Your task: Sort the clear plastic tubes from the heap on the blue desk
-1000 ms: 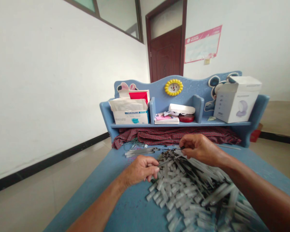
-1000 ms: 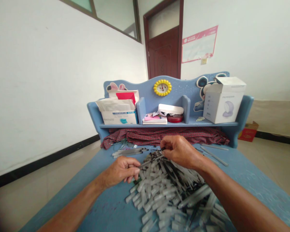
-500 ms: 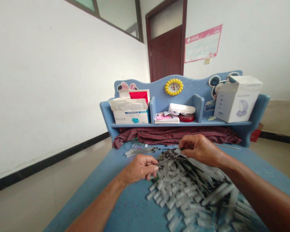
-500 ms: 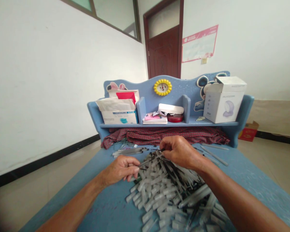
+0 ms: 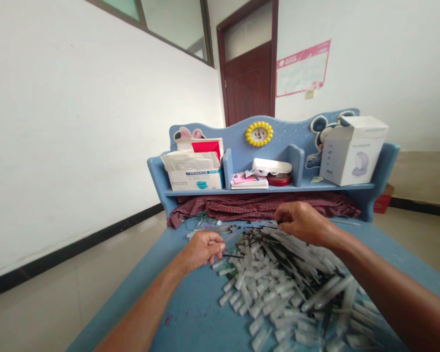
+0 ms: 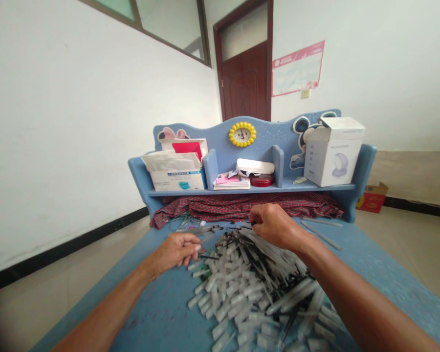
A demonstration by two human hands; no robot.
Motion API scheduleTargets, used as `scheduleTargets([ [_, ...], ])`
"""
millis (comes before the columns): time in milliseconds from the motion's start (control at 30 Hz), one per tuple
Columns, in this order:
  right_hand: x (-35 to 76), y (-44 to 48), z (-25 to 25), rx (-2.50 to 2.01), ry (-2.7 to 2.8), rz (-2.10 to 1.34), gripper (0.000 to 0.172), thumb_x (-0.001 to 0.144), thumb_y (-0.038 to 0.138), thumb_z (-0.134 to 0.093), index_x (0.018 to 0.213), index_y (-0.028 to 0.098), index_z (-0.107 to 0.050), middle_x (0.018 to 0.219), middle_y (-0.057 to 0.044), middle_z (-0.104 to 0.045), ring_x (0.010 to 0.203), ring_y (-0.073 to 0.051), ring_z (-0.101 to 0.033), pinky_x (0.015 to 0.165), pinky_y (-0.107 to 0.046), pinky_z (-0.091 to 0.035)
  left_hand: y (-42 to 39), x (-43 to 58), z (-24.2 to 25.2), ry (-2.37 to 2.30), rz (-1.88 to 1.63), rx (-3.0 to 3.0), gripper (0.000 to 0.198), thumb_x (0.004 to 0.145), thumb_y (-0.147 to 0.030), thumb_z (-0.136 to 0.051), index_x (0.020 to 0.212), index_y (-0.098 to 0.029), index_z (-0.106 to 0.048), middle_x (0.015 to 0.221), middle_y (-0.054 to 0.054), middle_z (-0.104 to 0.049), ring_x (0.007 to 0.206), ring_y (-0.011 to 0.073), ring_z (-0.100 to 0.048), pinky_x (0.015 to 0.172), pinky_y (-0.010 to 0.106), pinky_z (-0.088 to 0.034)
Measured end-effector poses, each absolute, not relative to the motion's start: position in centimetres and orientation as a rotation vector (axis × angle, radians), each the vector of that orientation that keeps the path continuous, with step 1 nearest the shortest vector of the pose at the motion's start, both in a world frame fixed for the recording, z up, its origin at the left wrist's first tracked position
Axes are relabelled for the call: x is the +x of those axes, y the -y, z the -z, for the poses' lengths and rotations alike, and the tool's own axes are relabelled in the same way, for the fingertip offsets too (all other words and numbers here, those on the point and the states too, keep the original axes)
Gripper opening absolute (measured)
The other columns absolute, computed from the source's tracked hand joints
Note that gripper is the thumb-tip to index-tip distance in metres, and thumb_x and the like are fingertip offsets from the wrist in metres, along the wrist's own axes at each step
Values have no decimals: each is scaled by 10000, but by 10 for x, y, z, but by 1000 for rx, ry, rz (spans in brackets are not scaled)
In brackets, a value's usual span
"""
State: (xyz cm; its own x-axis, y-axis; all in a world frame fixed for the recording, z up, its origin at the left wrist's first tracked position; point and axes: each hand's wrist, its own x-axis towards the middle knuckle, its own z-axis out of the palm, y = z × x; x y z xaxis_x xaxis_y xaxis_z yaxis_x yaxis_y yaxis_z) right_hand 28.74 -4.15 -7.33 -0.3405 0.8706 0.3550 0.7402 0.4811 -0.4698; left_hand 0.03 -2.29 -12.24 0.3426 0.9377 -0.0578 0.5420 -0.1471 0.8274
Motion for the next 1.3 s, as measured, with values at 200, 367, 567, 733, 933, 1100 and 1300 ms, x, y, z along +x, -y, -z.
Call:
scheduleTargets([
  [200, 282, 44, 74, -1362, 2266, -219, 117, 632, 144, -486, 672, 172, -593, 570, 25, -537, 533, -98, -454, 497, -202, -282, 23, 3, 127, -1314, -637, 1802, 298, 681, -403, -561, 795, -128, -561, 575, -5, -623, 398, 77, -472, 387, 180, -328],
  [367, 285, 43, 74, -1525, 2267, -54, 143, 687, 221, -489, 716, 200, -627, 658, -8, -618, 597, -129, -522, 529, -225, -280, 25, 6, 127, -1290, -624, 1815, 303, 685, -406, -553, 805, -127, -559, 582, -8, -620, 397, 76, -467, 386, 180, -321],
  [567, 286, 40, 77, -1783, 2273, 127, 200, 726, 313, -486, 780, 234, -661, 738, -46, -673, 693, -195, -587, 515, -253, -245, 33, 13, 124, -1284, -607, 1841, 291, 688, -397, -534, 798, -130, -568, 584, -15, -616, 409, 72, -455, 403, 178, -321],
  [733, 284, 42, 74, -1761, 2280, 136, 211, 748, 332, -487, 806, 230, -663, 756, -51, -678, 709, -196, -595, 527, -254, -263, 41, 21, 118, -1249, -579, 1846, 275, 690, -375, -527, 776, -119, -574, 576, -15, -596, 427, 77, -462, 435, 189, -362],
  [933, 267, 67, 64, -1351, 2371, -20, 187, 802, 300, -479, 797, 202, -639, 690, -15, -646, 608, -125, -546, 554, -226, -293, 51, 31, 116, -1189, -563, 1885, 236, 713, -331, -522, 791, -119, -591, 585, -22, -578, 436, 76, -462, 441, 187, -361],
  [1100, 248, 86, 62, -1025, 2610, -153, 151, 792, 287, -524, 828, 180, -625, 792, -36, -658, 713, -139, -563, 593, -219, -309, 67, 42, 108, -1060, -522, 1942, 148, 734, -239, -510, 763, -134, -609, 571, -35, -521, 491, 86, -486, 472, 176, -385],
  [1300, 248, 84, 66, -1070, 2730, -145, 202, 836, 261, -461, 755, 172, -623, 668, -34, -642, 623, -126, -548, 553, -226, -283, 74, 43, 104, -993, -497, 1983, 156, 762, -269, -531, 808, -140, -604, 579, -40, -511, 510, 87, -499, 484, 171, -377],
])
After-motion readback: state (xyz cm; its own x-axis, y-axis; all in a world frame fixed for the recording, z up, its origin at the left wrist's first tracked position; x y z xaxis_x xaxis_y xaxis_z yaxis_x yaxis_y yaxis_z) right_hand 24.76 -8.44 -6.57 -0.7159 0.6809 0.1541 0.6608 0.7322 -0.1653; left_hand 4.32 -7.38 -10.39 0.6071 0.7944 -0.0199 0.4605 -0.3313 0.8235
